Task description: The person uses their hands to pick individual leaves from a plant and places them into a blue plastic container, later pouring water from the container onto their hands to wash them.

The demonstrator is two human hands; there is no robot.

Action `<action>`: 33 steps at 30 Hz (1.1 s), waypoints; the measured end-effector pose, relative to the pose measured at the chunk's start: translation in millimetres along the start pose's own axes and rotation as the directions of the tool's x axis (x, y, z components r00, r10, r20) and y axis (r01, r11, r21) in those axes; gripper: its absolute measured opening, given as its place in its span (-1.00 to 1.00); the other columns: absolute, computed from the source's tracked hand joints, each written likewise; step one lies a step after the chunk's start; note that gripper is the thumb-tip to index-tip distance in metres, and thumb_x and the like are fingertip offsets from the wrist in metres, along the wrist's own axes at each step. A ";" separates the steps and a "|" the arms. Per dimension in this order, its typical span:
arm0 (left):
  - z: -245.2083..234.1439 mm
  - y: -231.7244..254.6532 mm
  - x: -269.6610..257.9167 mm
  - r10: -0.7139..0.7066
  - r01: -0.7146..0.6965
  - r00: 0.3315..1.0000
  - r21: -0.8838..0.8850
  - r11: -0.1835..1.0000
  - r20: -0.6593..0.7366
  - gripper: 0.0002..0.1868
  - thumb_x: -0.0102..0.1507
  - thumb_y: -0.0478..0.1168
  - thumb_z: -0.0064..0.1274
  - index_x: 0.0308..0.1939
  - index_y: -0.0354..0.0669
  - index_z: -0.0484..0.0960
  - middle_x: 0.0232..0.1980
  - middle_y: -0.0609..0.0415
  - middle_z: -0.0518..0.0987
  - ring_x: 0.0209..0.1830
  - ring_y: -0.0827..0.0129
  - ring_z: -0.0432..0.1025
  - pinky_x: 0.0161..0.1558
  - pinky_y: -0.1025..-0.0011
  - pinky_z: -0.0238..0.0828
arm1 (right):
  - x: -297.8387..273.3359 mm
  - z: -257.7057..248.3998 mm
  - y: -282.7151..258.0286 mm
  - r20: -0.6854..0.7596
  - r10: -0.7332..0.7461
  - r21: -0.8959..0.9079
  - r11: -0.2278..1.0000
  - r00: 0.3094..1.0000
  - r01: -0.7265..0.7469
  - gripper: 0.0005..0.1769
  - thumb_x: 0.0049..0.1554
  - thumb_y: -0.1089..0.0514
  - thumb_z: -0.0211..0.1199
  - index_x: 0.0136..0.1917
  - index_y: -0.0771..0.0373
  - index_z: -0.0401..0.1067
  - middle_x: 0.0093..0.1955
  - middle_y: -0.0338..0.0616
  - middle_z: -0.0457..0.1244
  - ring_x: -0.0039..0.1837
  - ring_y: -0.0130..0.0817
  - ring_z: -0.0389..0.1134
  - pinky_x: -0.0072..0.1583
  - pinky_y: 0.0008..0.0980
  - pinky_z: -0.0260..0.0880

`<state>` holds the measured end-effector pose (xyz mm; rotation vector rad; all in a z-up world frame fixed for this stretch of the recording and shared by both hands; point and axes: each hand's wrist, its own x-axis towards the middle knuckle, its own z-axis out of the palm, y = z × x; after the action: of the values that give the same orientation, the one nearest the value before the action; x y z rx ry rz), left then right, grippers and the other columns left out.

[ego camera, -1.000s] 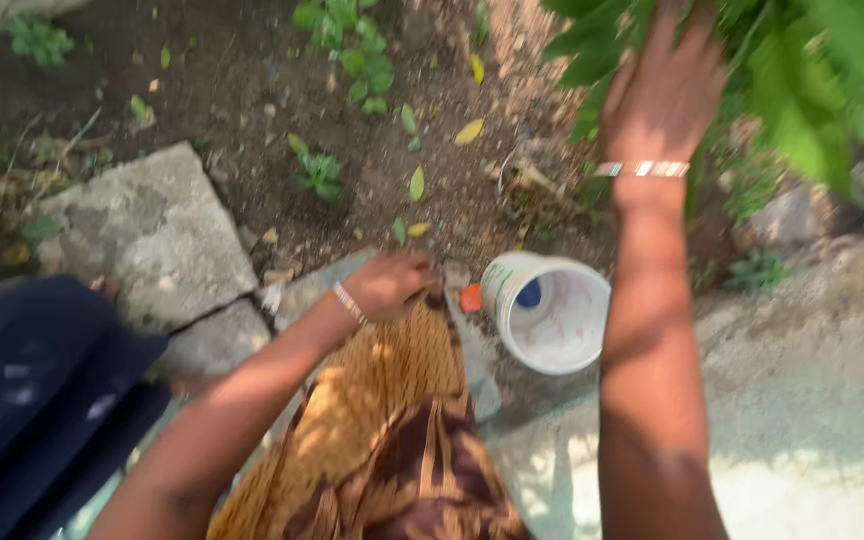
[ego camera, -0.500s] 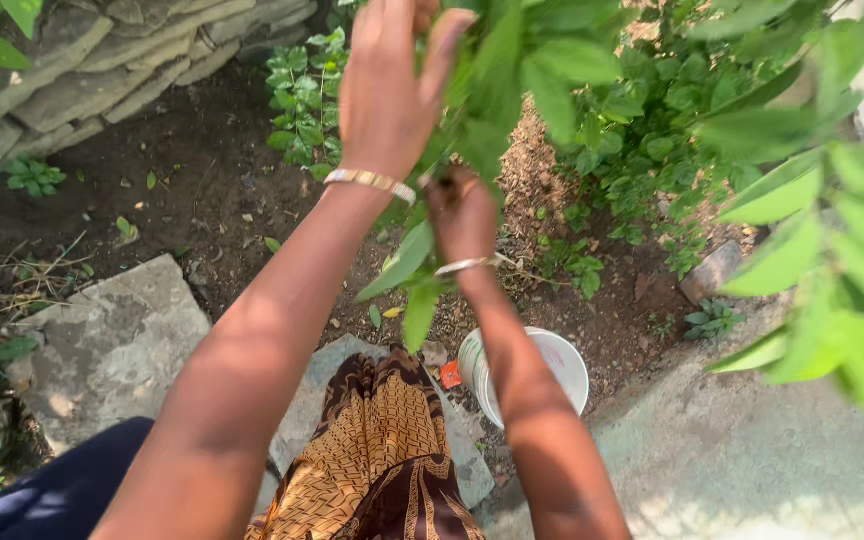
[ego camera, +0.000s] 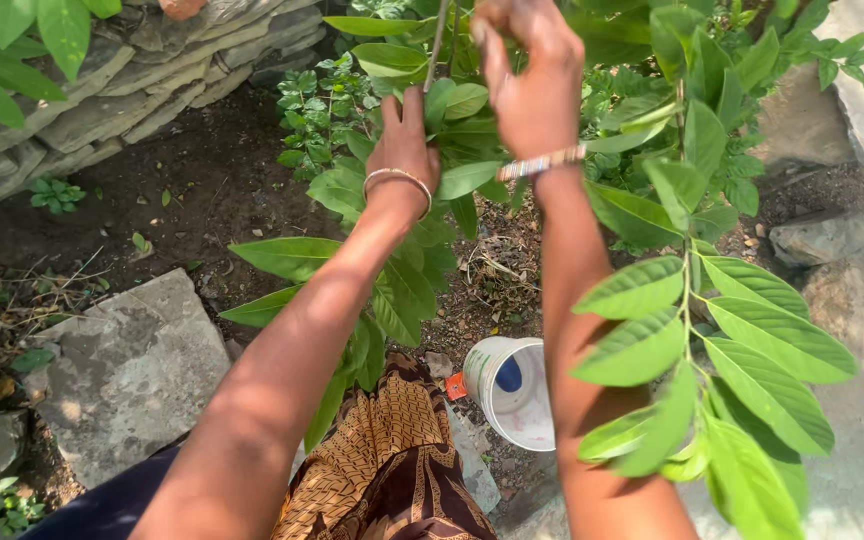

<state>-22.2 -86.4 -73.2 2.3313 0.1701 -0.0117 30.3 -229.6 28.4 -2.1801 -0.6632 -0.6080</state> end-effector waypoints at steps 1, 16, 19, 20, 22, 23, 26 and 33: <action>-1.7 -0.9 -3.4 -0.001 0.001 1.000 -0.007 1.000 -0.002 -0.23 0.16 -0.38 0.17 0.39 -0.01 0.14 0.36 -0.26 0.23 -0.10 -0.30 0.51 -0.15 -0.12 0.48 | 8.5 7.6 18.6 0.013 -0.041 -0.041 0.998 0.999 0.041 -0.93 0.25 0.29 0.34 -0.01 0.35 0.58 -0.10 0.07 0.43 -0.08 -0.14 0.48 -0.01 -0.23 0.45; -17.6 -3.0 -36.0 0.079 -0.089 0.995 -0.168 0.982 -0.069 -0.28 0.18 -0.42 0.16 0.36 -0.10 0.18 0.39 -0.29 0.23 -0.02 -0.36 0.48 -0.05 -0.09 0.49 | -10.1 70.6 98.9 0.046 0.478 -0.451 0.793 0.877 -0.408 -0.39 0.03 -0.31 0.55 -0.16 0.30 0.48 -0.26 -0.10 0.40 -0.19 -0.09 0.43 -0.15 -0.09 0.38; -20.0 -6.4 -36.2 0.091 -0.099 0.994 -0.141 0.985 -0.065 -0.28 0.19 -0.42 0.16 0.38 -0.09 0.18 0.38 -0.26 0.26 0.01 -0.34 0.48 -0.05 -0.09 0.48 | -15.4 79.2 106.4 0.090 0.374 -0.368 0.874 0.923 -0.318 -0.55 0.20 -0.18 0.56 -0.17 0.22 0.53 -0.22 -0.09 0.42 -0.17 -0.09 0.45 -0.10 -0.10 0.39; -21.9 -7.8 -34.4 0.101 -0.110 0.992 -0.133 0.985 -0.074 -0.28 0.21 -0.41 0.15 0.39 -0.08 0.17 0.36 -0.24 0.28 0.03 -0.33 0.48 -0.04 -0.09 0.48 | -17.0 79.3 110.8 0.048 0.367 -0.311 0.889 0.929 -0.336 -0.60 0.17 -0.11 0.55 -0.12 0.24 0.51 -0.22 -0.10 0.42 -0.18 -0.14 0.45 -0.11 -0.14 0.40; -22.9 -7.9 -33.0 0.080 -0.085 0.996 -0.123 0.989 -0.046 -0.26 0.18 -0.43 0.15 0.38 -0.05 0.16 0.39 -0.25 0.25 0.00 -0.32 0.49 -0.06 -0.08 0.49 | -24.5 77.3 119.4 -0.035 0.360 -0.191 0.913 0.932 -0.360 -0.65 0.11 0.02 0.53 -0.02 0.27 0.49 -0.21 -0.12 0.43 -0.21 -0.23 0.47 -0.14 -0.20 0.42; -23.4 -8.4 -33.4 0.067 -0.071 0.997 -0.117 0.991 -0.031 -0.25 0.17 -0.43 0.14 0.38 -0.04 0.16 0.40 -0.26 0.23 -0.02 -0.31 0.50 -0.06 -0.08 0.49 | -27.7 77.5 124.1 -0.045 0.345 -0.108 0.931 0.937 -0.348 -0.71 0.13 0.08 0.50 -0.02 0.28 0.49 -0.20 -0.13 0.44 -0.19 -0.29 0.48 -0.11 -0.25 0.45; -25.4 -12.1 -32.9 0.079 -0.083 0.996 -0.109 0.991 -0.041 -0.20 0.17 -0.43 0.15 0.42 -0.01 0.12 0.37 -0.22 0.27 0.00 -0.32 0.48 -0.09 -0.12 0.46 | -39.4 72.3 135.4 -0.075 0.368 0.166 0.921 0.927 -0.352 -0.84 0.18 0.21 0.43 -0.02 0.28 0.50 -0.17 -0.13 0.46 -0.14 -0.43 0.51 -0.07 -0.39 0.51; -16.9 -18.6 -28.5 0.081 -0.086 0.996 -0.109 0.990 -0.048 -0.24 0.21 -0.39 0.17 0.41 0.01 0.13 0.37 -0.21 0.26 0.01 -0.32 0.49 -0.06 -0.11 0.47 | -68.6 22.2 108.2 -0.101 0.841 0.568 0.488 0.532 -0.663 -0.89 0.19 0.25 0.33 0.01 0.29 0.52 -0.14 -0.10 0.50 -0.17 -0.47 0.54 -0.17 -0.53 0.54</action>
<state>-53.5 -65.0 -73.0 2.2271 0.0923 0.0878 51.1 -292.5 -83.5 -1.5713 0.3967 -0.2864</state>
